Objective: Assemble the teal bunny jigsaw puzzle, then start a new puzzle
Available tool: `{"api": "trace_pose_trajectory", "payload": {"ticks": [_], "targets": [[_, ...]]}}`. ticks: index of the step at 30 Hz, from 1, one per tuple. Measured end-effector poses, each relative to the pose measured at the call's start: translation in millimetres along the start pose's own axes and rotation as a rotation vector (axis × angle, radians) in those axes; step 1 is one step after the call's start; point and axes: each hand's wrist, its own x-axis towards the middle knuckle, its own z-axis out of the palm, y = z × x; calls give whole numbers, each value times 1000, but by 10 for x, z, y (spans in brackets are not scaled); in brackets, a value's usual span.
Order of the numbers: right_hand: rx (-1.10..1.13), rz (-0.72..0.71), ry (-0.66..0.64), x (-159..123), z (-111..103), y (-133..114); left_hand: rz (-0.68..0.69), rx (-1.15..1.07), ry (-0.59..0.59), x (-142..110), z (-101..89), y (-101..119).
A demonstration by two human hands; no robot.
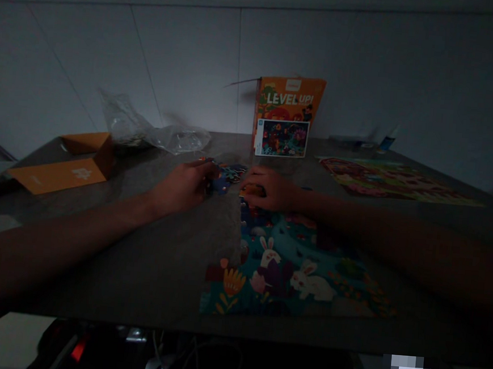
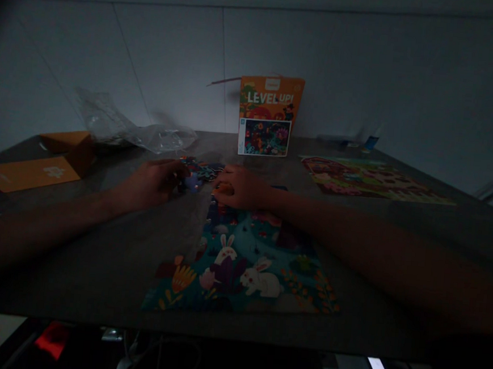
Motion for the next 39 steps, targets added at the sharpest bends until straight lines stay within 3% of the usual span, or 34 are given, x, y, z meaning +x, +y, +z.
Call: {"api": "trace_pose_trajectory", "payload": {"ticks": [10, 29, 31, 39], "targets": [[1, 10, 12, 3, 17, 8, 36, 87, -116, -9, 33, -9], [18, -8, 18, 6, 6, -9, 89, 49, -74, -11, 54, -32], [16, -5, 21, 7, 4, -14, 136, -1, -88, -13, 42, -15], [-25, 13, 8, 12, 5, -27, 548, -301, -197, -101, -59, 198]]}}
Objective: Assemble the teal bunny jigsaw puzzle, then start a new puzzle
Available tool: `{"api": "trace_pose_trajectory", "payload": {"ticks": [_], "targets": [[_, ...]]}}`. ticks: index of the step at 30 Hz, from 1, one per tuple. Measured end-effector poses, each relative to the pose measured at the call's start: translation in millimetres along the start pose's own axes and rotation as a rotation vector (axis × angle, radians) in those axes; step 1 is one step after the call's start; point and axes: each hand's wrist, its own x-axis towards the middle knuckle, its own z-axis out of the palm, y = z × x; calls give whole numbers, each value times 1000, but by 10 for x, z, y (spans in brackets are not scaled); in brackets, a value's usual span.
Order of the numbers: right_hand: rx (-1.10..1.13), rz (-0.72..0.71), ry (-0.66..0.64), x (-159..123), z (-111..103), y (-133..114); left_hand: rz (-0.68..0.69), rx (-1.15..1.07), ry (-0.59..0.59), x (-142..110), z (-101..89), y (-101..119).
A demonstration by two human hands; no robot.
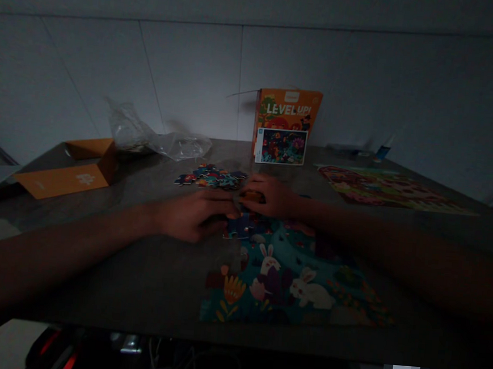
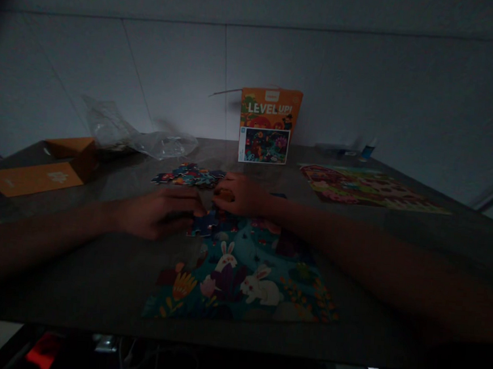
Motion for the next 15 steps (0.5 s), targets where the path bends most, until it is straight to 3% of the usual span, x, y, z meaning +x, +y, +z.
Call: {"api": "trace_pose_trajectory", "payload": {"ticks": [11, 15], "targets": [[16, -3, 1, -1, 1, 6, 72, -37, -31, -6, -39, 31], [23, -2, 3, -3, 6, 12, 27, 64, -34, -6, -32, -26]]}}
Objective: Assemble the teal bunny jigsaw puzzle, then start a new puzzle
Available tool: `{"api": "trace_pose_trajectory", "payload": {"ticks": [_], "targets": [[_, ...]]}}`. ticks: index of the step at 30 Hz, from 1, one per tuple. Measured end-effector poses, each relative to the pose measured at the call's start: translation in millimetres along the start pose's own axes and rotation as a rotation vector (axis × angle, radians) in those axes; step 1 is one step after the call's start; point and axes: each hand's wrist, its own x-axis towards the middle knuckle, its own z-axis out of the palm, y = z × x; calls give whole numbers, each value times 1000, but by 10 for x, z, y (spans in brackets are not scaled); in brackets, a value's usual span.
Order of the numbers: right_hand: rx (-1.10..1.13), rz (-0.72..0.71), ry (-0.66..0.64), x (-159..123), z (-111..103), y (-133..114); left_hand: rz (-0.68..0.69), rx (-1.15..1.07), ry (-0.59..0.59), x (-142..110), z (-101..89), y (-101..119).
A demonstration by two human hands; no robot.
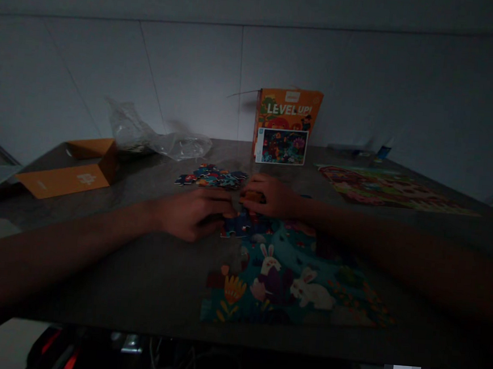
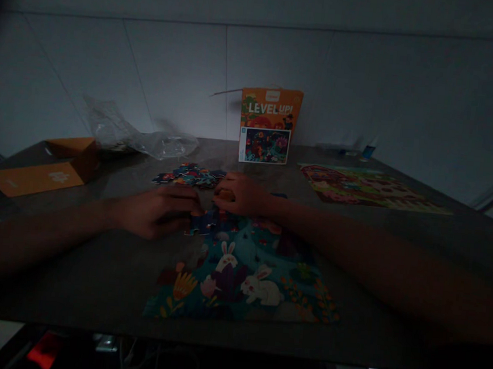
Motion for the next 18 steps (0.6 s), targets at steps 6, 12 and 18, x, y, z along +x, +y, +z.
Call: {"api": "trace_pose_trajectory", "payload": {"ticks": [6, 12, 18], "targets": [[12, 7, 8, -7, -1, -7, -243, 240, 6, -24, 29, -182], [6, 22, 0, -4, 0, -12, -278, 255, 4, -33, 32, -192], [2, 26, 7, -3, 11, -3, -126, 152, 32, -18, 61, -151]]}}
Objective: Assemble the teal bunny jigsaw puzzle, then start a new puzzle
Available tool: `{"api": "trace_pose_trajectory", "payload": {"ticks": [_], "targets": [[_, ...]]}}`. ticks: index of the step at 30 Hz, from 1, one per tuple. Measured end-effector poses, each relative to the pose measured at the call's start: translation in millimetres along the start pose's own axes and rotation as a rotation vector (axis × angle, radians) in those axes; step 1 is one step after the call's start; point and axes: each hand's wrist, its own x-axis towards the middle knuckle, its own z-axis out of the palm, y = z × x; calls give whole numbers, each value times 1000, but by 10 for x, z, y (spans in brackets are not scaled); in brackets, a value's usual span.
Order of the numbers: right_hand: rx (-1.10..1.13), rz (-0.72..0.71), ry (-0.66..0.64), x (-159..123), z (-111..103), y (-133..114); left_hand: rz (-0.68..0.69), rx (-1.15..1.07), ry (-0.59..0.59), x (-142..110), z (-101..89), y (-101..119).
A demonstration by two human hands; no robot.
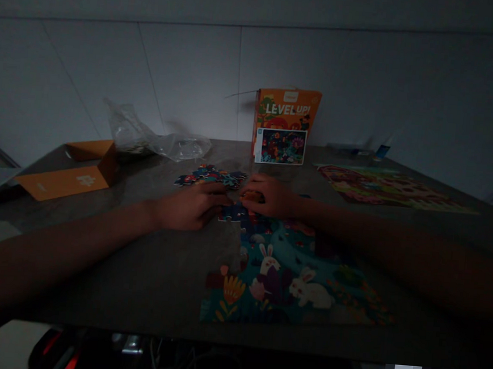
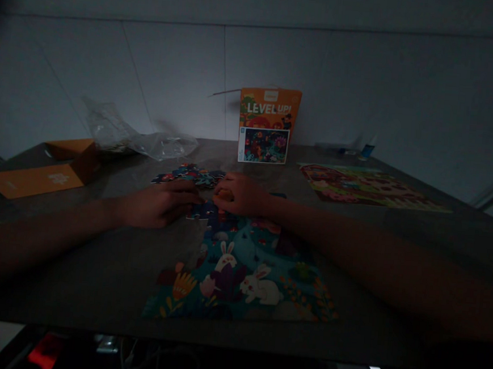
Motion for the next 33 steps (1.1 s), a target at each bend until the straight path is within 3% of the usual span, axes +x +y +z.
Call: {"api": "trace_pose_trajectory", "payload": {"ticks": [16, 25, 30, 33], "targets": [[9, -14, 6, 0, -11, 7, -57, -12, -25, 13, 30, 36], [16, -21, 2, -3, -12, 24, -184, -60, 35, -6, 49, 50], [-8, -20, -6, -6, -9, 17, 20, -110, 15, 0, 28, 56], [-16, -11, -3, 1, -1, 18, 67, -134, 19, 8, 9, 65]]}}
